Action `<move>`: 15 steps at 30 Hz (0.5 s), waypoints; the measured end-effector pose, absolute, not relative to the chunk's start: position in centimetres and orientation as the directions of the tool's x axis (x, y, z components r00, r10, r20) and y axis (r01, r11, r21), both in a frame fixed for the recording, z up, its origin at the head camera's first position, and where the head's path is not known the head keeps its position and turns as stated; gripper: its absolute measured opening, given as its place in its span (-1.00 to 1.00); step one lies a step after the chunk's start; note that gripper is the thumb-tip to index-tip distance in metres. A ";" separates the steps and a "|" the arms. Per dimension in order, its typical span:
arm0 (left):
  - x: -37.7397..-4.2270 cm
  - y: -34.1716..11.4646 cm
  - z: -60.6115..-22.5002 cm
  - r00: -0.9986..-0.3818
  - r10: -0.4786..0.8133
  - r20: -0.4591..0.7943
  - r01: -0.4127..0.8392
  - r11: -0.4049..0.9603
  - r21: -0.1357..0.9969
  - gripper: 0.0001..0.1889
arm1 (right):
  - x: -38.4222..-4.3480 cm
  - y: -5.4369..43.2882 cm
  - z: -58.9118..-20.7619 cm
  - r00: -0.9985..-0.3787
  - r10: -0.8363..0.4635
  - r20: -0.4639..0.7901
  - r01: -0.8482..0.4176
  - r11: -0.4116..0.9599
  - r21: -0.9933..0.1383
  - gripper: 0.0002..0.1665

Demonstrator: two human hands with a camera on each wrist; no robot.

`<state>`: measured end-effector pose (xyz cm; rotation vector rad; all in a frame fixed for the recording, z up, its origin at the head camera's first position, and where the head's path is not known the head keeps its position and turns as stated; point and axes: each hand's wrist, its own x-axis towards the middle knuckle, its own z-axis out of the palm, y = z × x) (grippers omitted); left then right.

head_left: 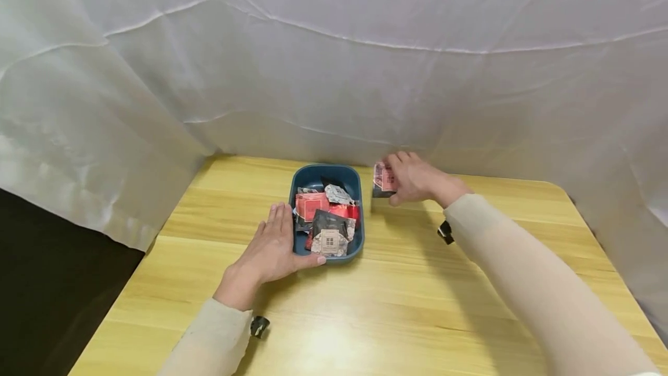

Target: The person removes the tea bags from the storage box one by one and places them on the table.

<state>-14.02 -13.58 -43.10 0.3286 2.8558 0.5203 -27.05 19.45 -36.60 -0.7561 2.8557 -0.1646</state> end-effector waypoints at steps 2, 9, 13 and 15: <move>-14.0 -13.6 -43.1 -0.951 0.253 -0.180 0.171 0.910 0.377 0.50 | -27.9 19.9 -37.8 -0.852 -0.486 -0.195 -0.461 0.872 -0.163 0.18; -13.6 -13.5 -43.6 -0.965 0.214 -0.155 0.135 0.904 0.405 0.49 | -29.6 19.8 -40.9 -0.848 -0.439 -0.296 -0.378 0.894 -0.241 0.27; -13.4 -13.6 -43.7 -0.968 0.212 -0.132 0.140 0.900 0.413 0.49 | -29.9 19.6 -41.5 -0.848 -0.419 -0.325 -0.347 0.902 -0.256 0.28; -13.3 -13.6 -43.6 -0.968 0.215 -0.128 0.145 0.899 0.413 0.50 | -30.0 19.6 -41.7 -0.846 -0.409 -0.341 -0.338 0.908 -0.248 0.28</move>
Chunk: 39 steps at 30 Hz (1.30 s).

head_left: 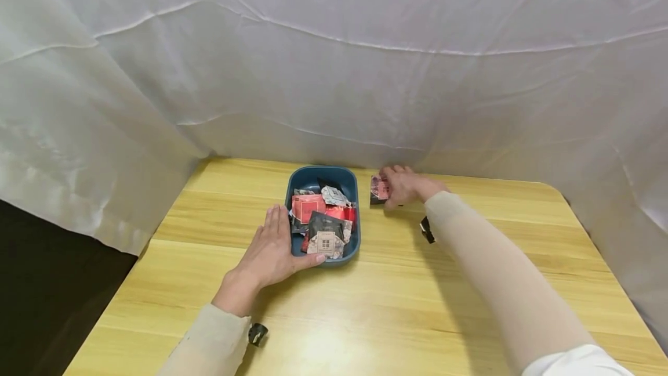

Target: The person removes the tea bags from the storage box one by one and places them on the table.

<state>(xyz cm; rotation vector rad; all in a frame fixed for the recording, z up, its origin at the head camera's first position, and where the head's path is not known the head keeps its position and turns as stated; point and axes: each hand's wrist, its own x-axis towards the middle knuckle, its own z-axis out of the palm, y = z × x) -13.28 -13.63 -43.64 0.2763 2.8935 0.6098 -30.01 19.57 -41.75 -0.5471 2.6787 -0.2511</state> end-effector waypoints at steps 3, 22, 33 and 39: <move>-13.1 -13.7 -43.6 -0.968 0.215 -0.127 0.147 0.900 0.411 0.50 | -30.1 19.4 -42.0 -0.841 -0.391 -0.373 -0.322 0.917 -0.236 0.28; -12.9 -13.3 -43.7 -0.968 0.212 -0.135 0.134 0.890 0.435 0.50 | -30.5 19.9 -42.9 -0.821 -0.411 -0.396 -0.325 0.907 -0.267 0.25; -13.0 -12.8 -43.8 -0.967 0.220 -0.128 0.142 0.886 0.442 0.50 | -28.5 19.2 -41.3 -0.866 -0.407 -0.291 -0.333 0.902 -0.274 0.20; -13.2 -12.7 -43.6 -0.967 0.223 -0.127 0.145 0.882 0.448 0.51 | -25.4 16.1 -38.8 -0.873 -0.486 -0.047 -0.462 0.853 -0.242 -0.14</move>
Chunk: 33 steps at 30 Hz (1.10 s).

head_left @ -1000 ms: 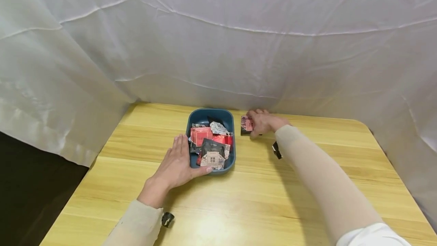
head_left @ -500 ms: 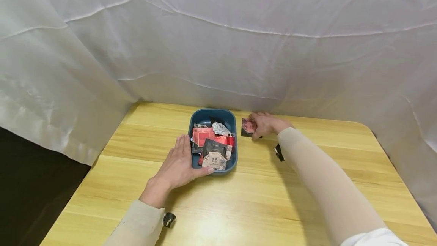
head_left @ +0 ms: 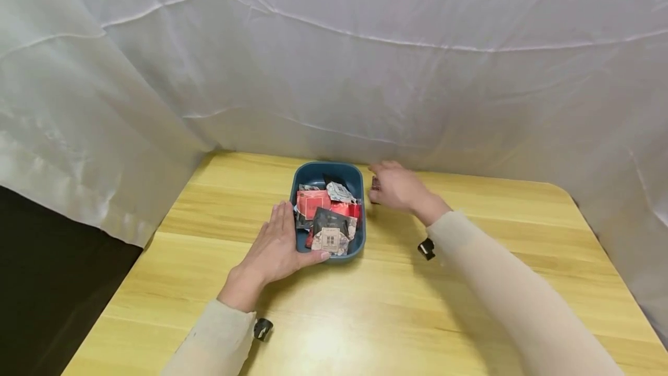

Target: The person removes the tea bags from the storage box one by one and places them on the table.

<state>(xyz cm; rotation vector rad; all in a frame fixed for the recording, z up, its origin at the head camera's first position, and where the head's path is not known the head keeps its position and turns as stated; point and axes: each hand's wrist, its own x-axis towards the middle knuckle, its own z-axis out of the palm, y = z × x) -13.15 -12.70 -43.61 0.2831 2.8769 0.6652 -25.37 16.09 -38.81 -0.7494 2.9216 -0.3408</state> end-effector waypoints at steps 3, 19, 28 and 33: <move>-13.3 -12.7 -43.5 -0.967 0.224 -0.123 0.147 0.882 0.449 0.50 | -23.3 13.9 -38.3 -0.845 -0.533 0.047 -0.529 0.819 -0.222 -0.30; -13.6 -12.9 -43.6 -0.965 0.222 -0.141 0.136 0.879 0.456 0.46 | -19.5 8.4 -41.8 -0.722 -0.691 -0.029 -0.692 0.721 0.031 -0.24; -13.7 -12.8 -43.8 -0.962 0.233 -0.145 0.143 0.877 0.459 0.47 | -20.7 8.5 -42.5 -0.746 -0.642 0.177 -0.640 0.764 0.079 -0.30; -13.8 -12.9 -43.7 -0.961 0.234 -0.145 0.145 0.878 0.457 0.48 | -21.0 8.8 -42.8 -0.627 -0.760 0.168 -0.760 0.645 0.080 -0.49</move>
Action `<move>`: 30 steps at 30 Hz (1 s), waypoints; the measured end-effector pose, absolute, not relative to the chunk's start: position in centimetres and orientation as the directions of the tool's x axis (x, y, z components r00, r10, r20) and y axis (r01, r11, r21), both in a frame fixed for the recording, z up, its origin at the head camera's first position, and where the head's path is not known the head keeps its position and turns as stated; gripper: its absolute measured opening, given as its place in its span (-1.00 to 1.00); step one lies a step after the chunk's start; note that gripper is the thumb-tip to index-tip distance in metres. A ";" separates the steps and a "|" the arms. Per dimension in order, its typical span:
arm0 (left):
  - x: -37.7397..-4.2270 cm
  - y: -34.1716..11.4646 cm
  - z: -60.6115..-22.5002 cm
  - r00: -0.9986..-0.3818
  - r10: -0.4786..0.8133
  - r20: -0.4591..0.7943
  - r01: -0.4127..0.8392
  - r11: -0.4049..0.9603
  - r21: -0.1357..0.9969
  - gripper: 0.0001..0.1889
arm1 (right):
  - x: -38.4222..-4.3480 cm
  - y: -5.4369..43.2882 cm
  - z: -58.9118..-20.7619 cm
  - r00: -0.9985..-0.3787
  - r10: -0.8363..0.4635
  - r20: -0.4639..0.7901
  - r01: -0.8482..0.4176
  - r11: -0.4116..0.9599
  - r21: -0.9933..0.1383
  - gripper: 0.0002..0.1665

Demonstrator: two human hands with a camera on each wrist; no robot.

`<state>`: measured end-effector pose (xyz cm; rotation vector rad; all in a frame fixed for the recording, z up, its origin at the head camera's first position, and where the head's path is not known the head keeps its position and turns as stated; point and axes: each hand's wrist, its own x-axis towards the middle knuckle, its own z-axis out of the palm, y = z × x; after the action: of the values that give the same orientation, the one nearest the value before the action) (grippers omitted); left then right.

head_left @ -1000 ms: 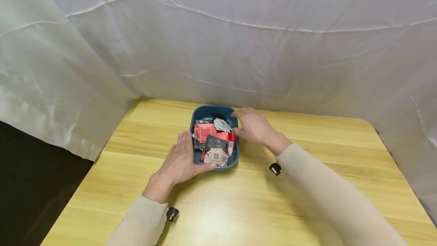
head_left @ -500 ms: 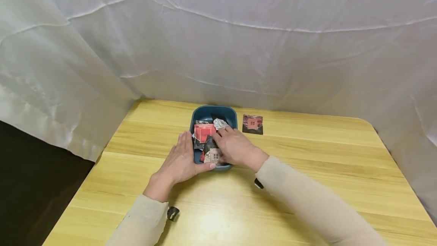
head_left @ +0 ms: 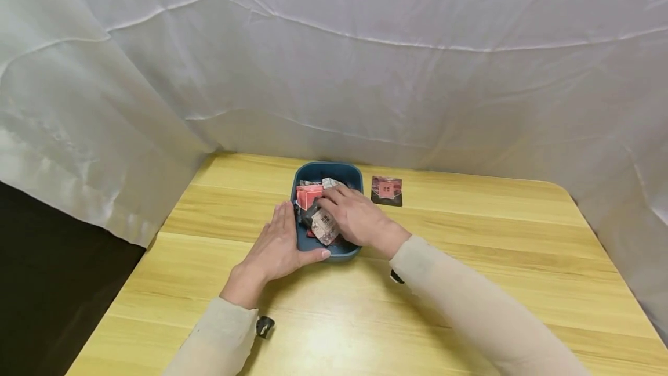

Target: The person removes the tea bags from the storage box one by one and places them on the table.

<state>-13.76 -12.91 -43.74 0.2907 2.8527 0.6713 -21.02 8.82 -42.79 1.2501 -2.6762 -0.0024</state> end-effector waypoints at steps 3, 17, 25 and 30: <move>-13.9 -13.0 -43.7 -0.961 0.237 -0.145 0.148 0.878 0.455 0.48 | -21.1 8.8 -42.8 -0.581 -0.806 0.111 -0.798 0.591 0.117 -0.52; -14.1 -12.8 -43.7 -0.959 0.235 -0.157 0.138 0.875 0.465 0.42 | -20.8 7.9 -42.0 -0.630 -0.761 -0.154 -0.776 0.621 0.110 -0.25; -14.3 -12.8 -43.6 -0.960 0.230 -0.159 0.133 0.876 0.464 0.44 | -20.6 7.8 -41.5 -0.730 -0.664 -0.161 -0.683 0.705 0.191 -0.10; -14.3 -12.9 -43.7 -0.959 0.231 -0.164 0.136 0.884 0.447 0.48 | -20.4 7.8 -41.7 -0.733 -0.661 -0.165 -0.681 0.717 0.152 -0.14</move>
<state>-14.29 -12.86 -43.68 0.2804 2.8406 0.6517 -20.45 7.79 -41.73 1.1756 -3.0014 -0.3295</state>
